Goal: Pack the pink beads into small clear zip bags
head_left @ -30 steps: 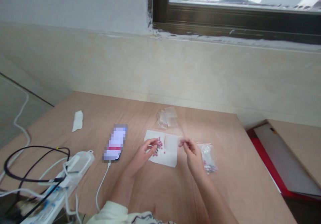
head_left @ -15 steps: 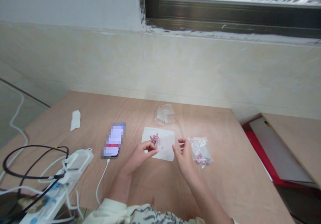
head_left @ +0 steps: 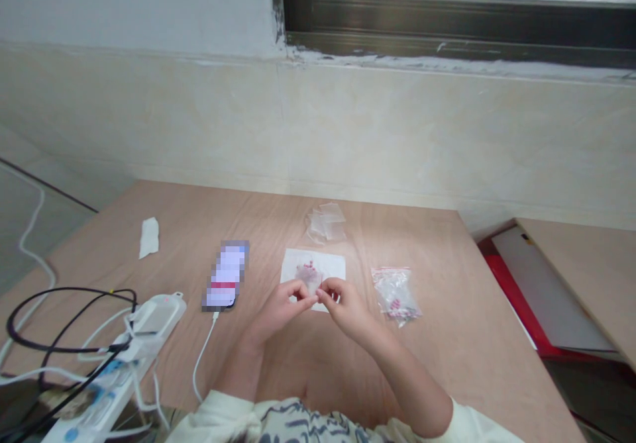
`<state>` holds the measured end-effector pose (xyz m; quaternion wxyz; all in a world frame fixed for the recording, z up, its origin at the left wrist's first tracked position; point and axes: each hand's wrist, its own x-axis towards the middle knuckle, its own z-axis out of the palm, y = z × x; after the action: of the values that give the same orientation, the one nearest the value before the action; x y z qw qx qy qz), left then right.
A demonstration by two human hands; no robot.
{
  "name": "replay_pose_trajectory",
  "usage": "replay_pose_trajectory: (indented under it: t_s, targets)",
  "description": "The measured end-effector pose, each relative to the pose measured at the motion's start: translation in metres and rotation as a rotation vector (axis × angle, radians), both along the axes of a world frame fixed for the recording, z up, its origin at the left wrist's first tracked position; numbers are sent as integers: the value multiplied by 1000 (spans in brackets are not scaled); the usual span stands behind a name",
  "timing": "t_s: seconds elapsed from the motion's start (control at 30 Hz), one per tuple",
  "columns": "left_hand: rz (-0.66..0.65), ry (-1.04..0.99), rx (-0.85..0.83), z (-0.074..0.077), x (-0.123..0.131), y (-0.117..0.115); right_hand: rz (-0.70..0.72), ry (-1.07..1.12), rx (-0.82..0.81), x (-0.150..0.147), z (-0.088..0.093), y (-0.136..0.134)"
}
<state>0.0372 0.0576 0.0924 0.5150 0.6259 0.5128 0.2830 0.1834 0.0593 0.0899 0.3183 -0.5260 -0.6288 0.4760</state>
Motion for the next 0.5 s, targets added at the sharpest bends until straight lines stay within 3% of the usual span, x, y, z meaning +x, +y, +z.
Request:
replay_pose_trajectory:
  t_s: [0.1,0.27,0.5]
  targets:
    - [19,6,30,1,-3,2,-18,-25,-6,0,2,-1]
    - [185,146,120,-2,-9,4,-69,-129,13,1,0,-1]
    - [63,171,286,-4,-3,0,35,-97,57,-8,2,-5]
